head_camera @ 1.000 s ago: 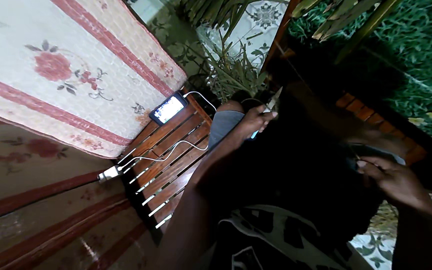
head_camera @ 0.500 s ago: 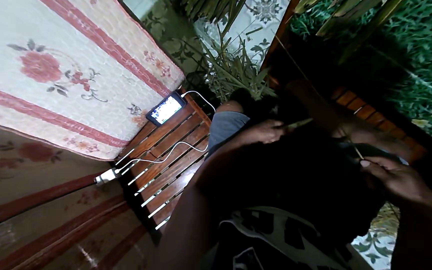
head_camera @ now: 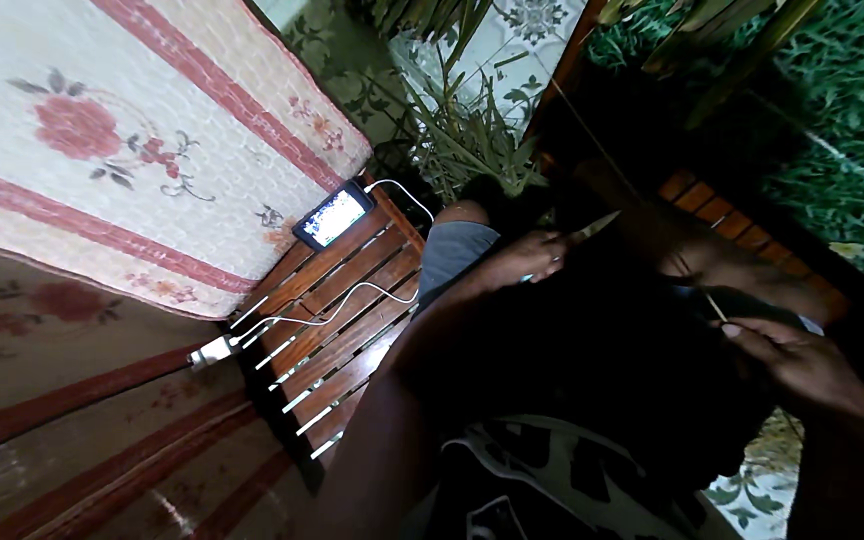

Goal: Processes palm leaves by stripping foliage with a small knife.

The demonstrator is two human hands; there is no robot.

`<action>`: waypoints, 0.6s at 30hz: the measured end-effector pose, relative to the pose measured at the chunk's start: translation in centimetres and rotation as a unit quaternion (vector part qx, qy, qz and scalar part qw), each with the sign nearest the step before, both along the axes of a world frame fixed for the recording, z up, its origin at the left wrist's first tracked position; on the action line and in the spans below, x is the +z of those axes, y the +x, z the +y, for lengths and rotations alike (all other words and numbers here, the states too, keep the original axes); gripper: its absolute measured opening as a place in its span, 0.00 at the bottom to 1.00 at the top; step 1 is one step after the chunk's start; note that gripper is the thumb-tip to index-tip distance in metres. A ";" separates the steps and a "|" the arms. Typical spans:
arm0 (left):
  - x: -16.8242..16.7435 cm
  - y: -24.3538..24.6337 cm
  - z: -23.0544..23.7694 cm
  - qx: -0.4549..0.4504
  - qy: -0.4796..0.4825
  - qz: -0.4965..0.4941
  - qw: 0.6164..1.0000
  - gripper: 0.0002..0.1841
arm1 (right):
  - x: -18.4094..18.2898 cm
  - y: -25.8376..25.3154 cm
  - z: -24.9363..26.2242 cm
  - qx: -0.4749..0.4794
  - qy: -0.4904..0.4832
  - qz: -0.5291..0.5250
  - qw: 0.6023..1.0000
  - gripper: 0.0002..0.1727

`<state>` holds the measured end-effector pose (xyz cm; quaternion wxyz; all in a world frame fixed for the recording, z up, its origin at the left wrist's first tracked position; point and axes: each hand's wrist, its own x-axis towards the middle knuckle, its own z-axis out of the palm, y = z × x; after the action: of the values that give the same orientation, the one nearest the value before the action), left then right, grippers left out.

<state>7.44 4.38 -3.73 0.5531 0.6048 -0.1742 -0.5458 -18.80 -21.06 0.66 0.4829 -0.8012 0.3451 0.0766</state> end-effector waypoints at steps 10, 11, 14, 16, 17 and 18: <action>3.0 -6.2 -1.0 -0.026 -0.134 0.046 0.990 0.17 | 5.4 8.4 9.0 0.123 -0.028 0.051 0.991 0.16; 3.1 -6.0 -0.7 0.012 -0.133 0.066 0.989 0.16 | 4.6 8.2 8.9 0.129 -0.022 0.040 0.991 0.16; 2.2 -4.0 -0.3 0.179 -0.144 0.176 0.957 0.17 | 2.5 6.8 7.8 0.172 -0.045 0.038 0.983 0.18; 1.2 -2.7 -0.3 0.247 -0.160 0.195 0.936 0.18 | 2.5 6.2 7.6 0.168 -0.067 0.039 0.983 0.18; 1.4 -2.9 -0.5 0.251 -0.157 0.177 0.939 0.18 | 2.5 6.1 7.7 0.161 -0.077 0.032 0.983 0.19; 2.0 -3.6 -0.8 0.226 -0.148 0.140 0.953 0.17 | 2.7 6.1 7.8 0.155 -0.084 0.019 0.984 0.19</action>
<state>3.84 3.62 -1.68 0.7643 0.4572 -0.0328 -0.4535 -12.70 -13.22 3.33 0.3897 -0.8810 0.2311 0.1364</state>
